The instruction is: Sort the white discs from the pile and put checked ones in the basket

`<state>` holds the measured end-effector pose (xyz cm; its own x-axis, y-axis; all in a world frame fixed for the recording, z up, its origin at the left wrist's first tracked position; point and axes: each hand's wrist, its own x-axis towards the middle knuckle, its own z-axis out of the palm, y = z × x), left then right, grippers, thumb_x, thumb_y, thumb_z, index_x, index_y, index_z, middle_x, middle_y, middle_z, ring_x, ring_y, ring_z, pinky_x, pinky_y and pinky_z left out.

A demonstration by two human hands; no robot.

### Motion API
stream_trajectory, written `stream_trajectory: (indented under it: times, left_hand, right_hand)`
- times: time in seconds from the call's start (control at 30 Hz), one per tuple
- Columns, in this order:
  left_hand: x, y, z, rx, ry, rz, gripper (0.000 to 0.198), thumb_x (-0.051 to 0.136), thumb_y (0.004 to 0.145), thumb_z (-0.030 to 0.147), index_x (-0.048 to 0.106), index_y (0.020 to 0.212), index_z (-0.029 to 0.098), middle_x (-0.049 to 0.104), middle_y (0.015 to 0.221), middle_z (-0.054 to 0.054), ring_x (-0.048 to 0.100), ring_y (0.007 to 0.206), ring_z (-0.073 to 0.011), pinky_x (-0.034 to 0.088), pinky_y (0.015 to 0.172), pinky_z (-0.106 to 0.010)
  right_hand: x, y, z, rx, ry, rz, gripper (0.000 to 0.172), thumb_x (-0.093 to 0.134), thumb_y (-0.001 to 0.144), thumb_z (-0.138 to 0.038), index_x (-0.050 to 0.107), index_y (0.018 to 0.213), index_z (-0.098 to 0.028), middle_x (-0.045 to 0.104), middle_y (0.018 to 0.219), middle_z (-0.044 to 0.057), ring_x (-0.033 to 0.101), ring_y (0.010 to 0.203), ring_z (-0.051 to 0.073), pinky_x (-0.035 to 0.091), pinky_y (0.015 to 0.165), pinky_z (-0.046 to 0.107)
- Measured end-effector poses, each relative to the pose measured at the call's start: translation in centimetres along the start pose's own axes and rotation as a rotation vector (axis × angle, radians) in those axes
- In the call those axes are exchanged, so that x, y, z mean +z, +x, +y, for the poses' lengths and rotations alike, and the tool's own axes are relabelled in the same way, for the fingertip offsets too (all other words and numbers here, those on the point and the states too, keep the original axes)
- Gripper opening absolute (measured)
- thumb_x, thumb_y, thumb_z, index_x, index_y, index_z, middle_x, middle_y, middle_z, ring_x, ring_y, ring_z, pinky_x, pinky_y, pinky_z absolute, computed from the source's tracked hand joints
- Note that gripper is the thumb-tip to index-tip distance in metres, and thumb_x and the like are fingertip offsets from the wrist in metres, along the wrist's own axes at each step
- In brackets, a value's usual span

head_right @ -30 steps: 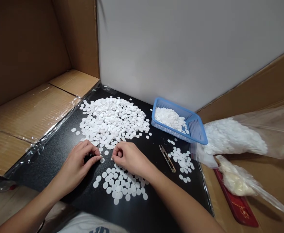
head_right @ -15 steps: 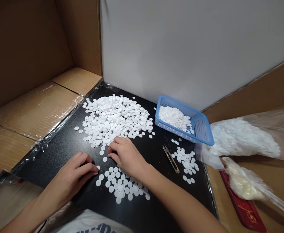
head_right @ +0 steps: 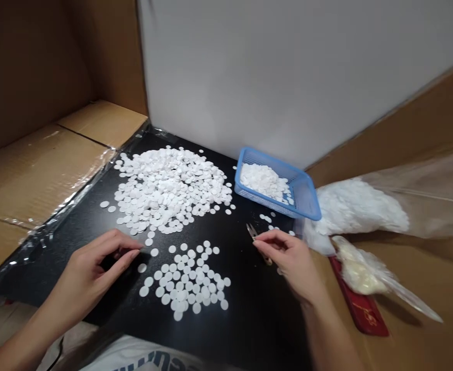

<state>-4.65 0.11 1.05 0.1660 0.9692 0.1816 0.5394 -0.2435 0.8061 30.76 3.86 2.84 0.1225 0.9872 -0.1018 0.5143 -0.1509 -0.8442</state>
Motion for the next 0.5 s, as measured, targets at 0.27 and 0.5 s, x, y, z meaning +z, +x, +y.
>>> stream_trajectory:
  times: [0.27,0.5]
  left_hand:
    - [4.1,2.1,4.5,-0.188,-0.293,-0.432,0.015,0.070,0.083,0.029,0.060,0.076,0.020,0.062,0.069,0.005,0.055,0.065,-0.0122,0.038,0.058,-0.022]
    - [4.8,2.5,5.1,-0.258,-0.293,-0.466,0.028,0.072,0.082,0.039,0.055,0.074,0.019,0.055,0.061,0.007,0.044,0.058,-0.0108,0.030,0.053,-0.022]
  right_hand:
    - [7.0,-3.3,-3.9,0.099,0.451,-0.368,0.034,0.079,0.076,-0.046,0.072,0.091,-0.016,0.071,0.066,0.003,0.069,0.059,0.016,0.057,0.055,0.027]
    - [7.9,-4.9,-4.6,-0.016,0.490,-0.338,0.021,0.073,0.083,-0.036,0.060,0.085,-0.019,0.065,0.067,-0.003,0.070,0.061,0.015,0.057,0.057,0.024]
